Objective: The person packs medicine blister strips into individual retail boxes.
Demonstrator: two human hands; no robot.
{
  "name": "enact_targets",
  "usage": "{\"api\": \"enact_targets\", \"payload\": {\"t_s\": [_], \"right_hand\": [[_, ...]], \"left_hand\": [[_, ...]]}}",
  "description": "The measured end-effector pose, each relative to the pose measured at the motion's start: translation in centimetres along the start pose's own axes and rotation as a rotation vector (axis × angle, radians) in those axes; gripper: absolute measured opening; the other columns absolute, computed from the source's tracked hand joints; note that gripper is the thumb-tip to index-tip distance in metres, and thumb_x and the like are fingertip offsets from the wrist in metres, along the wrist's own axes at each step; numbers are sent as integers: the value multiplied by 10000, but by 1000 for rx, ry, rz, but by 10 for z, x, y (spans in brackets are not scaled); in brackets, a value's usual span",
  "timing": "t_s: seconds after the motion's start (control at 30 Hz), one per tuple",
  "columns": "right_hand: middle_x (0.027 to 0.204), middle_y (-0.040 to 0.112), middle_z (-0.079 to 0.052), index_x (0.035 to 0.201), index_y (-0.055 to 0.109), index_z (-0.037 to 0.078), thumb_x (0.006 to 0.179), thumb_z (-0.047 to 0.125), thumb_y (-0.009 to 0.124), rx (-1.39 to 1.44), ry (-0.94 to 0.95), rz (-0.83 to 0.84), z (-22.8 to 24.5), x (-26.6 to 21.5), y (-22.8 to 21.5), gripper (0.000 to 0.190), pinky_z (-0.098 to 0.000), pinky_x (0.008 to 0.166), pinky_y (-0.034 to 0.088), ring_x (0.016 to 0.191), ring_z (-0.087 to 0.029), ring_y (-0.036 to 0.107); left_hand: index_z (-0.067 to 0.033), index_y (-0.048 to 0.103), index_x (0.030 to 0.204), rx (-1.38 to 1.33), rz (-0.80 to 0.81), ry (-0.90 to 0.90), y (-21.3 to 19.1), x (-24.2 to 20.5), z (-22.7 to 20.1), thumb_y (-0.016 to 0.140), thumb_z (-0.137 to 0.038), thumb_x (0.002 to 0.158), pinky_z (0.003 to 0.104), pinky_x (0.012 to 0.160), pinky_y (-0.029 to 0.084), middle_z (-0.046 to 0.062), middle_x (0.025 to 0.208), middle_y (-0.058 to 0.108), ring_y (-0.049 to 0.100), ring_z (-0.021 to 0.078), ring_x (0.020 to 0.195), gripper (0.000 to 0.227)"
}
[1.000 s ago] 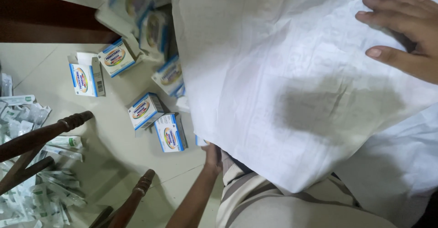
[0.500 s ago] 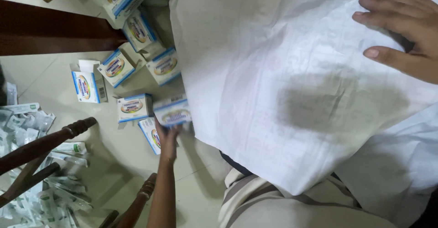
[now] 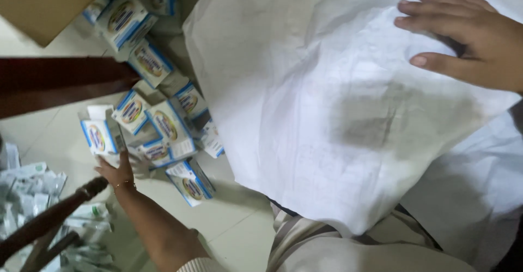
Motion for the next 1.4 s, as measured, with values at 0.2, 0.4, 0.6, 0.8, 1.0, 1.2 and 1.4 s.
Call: {"api": "enact_targets", "payload": {"t_s": [0.2, 0.4, 0.6, 0.8, 1.0, 1.2, 1.4], "right_hand": [[1582, 483, -107, 1473, 544, 125, 947, 418, 589, -18, -3, -14, 17, 7, -9, 604, -564, 1220, 197, 1534, -319, 335], [1564, 499, -85, 1436, 554, 133, 931, 420, 585, 38, 29, 6, 15, 11, -8, 582, -518, 1217, 237, 1536, -301, 346], [1540, 516, -79, 1430, 562, 131, 920, 411, 589, -3, 67, -22, 14, 18, -4, 582, -520, 1230, 219, 1522, -288, 355], [1515, 532, -69, 1418, 567, 126, 918, 419, 590, -30, 108, -37, 14, 13, -4, 580, -506, 1238, 226, 1519, -277, 360], [1509, 539, -78, 1389, 600, 111, 914, 419, 603, 22, 82, -48, 25, 18, -10, 567, -490, 1218, 247, 1445, -292, 431], [1511, 572, -138, 1391, 619, 81, 970, 430, 609, 356, 70, -179, 28, 7, -28, 547, -391, 952, 530, 1344, -272, 557], [1231, 658, -240, 1331, 640, 25, 1055, 438, 607, 244, 845, -300, -114, -38, -41, 498, -480, 933, 540, 1076, -359, 655]], "left_hand": [[44, 615, 1187, 209, 376, -85, 88, 36, -10, 872, -491, 760, 482, 1038, 529, 270, 1223, 698, 665, 374, 1168, 731], [-1, 574, 1293, 203, -188, 24, 25, 40, -67, 821, -239, 857, 527, 1082, 455, 214, 1319, 620, 590, 409, 1230, 555], [1, 483, 1462, 126, -57, 414, 23, 120, -105, 839, -108, 819, 526, 1126, 400, 256, 1462, 524, 492, 450, 1345, 743], [-76, 589, 1431, 188, 129, 244, 68, 181, -69, 846, -292, 894, 441, 1141, 440, 226, 1422, 557, 549, 386, 1288, 633], [-68, 479, 1473, 219, 153, -142, 59, 174, -94, 875, -455, 742, 532, 1190, 240, 196, 1450, 545, 479, 385, 1363, 917], [-189, 199, 1601, 470, 110, -377, 34, 147, -137, 919, -558, 612, 660, 1074, 266, 179, 1546, 291, 277, 500, 1361, 1278], [37, 372, 1516, 443, 2, -351, 3, 75, -239, 832, -677, 777, 509, 1071, 429, 238, 1484, 441, 446, 388, 1350, 1126]]}}
Point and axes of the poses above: each hand's wrist, its own x-axis towards the middle knuckle, its own y-axis out of the palm, z = x × y, the point moved 5 cm from there along x, towards the middle knuckle
